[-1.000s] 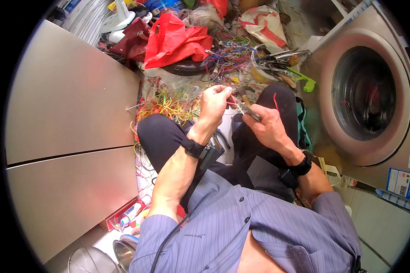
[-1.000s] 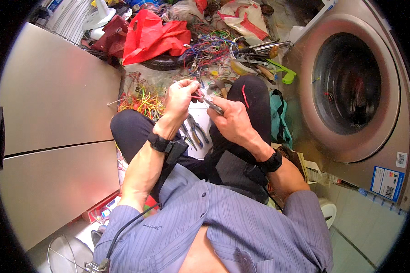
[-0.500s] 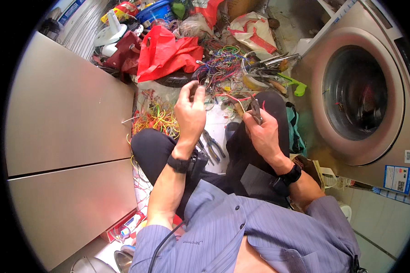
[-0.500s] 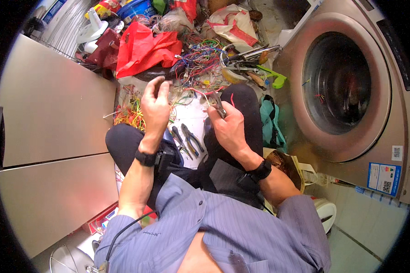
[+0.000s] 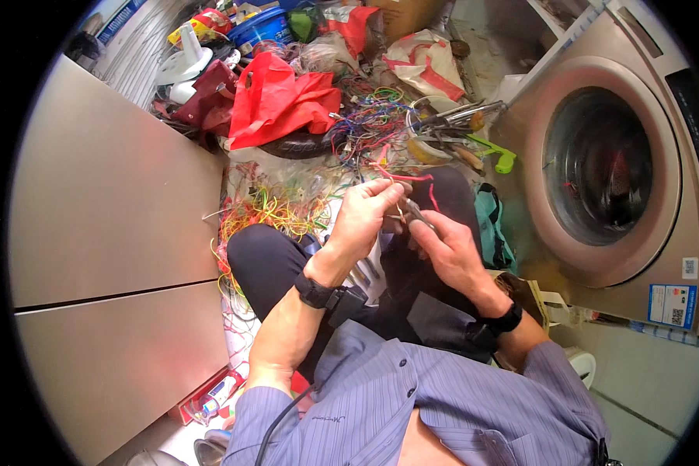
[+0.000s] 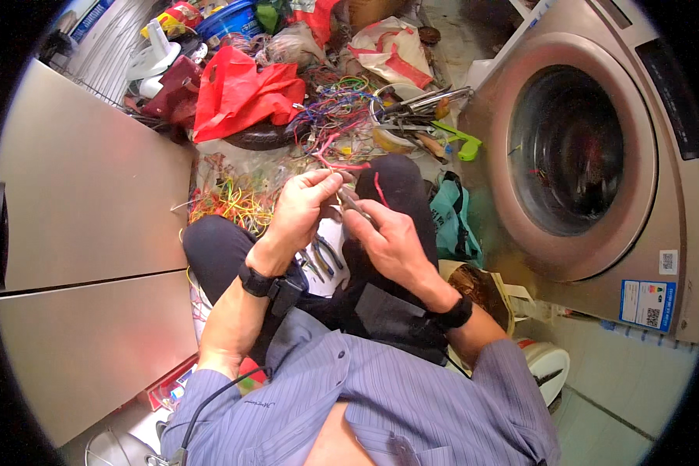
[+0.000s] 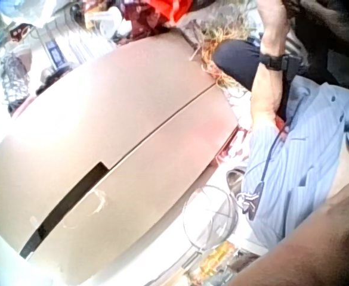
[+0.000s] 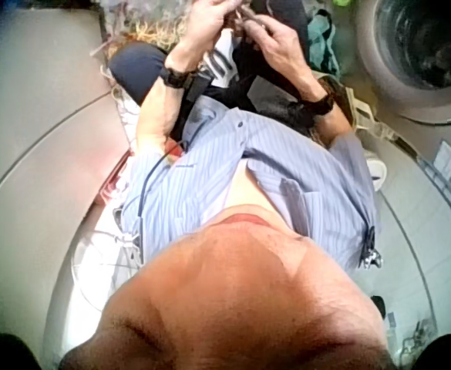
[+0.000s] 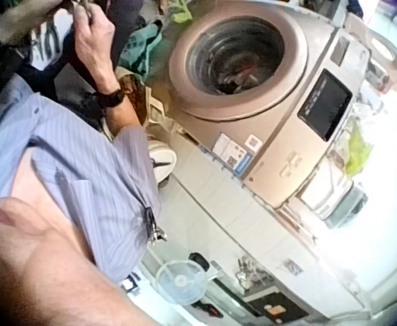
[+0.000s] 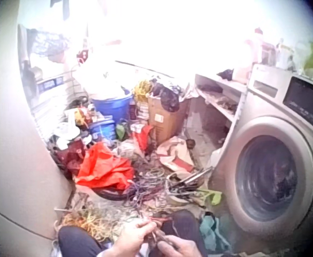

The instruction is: The person uses pliers to strip insulation from wires and a screwdriver to connect them to a terminal block while sitting on a cluttered floor.

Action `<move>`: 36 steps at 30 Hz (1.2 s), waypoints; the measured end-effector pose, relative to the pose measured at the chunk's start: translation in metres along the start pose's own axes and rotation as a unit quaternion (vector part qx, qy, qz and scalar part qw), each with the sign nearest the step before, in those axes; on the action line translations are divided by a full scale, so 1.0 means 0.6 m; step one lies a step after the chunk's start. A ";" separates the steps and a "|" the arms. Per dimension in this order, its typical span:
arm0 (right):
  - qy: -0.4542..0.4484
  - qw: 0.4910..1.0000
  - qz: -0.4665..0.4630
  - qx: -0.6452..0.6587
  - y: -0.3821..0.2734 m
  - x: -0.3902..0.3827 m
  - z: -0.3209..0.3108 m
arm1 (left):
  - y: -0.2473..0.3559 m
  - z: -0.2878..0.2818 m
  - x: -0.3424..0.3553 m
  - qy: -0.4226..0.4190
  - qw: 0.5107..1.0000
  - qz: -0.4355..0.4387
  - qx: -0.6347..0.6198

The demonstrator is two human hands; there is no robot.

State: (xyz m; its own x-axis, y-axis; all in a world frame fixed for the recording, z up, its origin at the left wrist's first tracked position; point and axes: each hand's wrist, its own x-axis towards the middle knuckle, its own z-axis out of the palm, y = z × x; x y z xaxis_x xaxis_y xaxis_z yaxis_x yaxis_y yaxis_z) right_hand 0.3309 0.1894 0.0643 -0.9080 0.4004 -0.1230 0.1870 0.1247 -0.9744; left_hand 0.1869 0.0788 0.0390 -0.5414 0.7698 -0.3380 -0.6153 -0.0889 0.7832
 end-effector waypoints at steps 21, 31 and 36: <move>0.087 0.897 -0.230 -0.367 0.032 0.012 -0.097 | -0.021 0.025 -0.004 0.011 0.912 0.030 0.408; 0.084 0.879 -0.250 -0.397 0.031 0.029 -0.078 | -0.056 0.019 -0.020 0.071 0.978 0.038 0.191; 0.025 0.893 -0.253 -0.371 0.032 0.030 -0.086 | -0.054 0.000 -0.012 0.034 0.977 0.040 0.206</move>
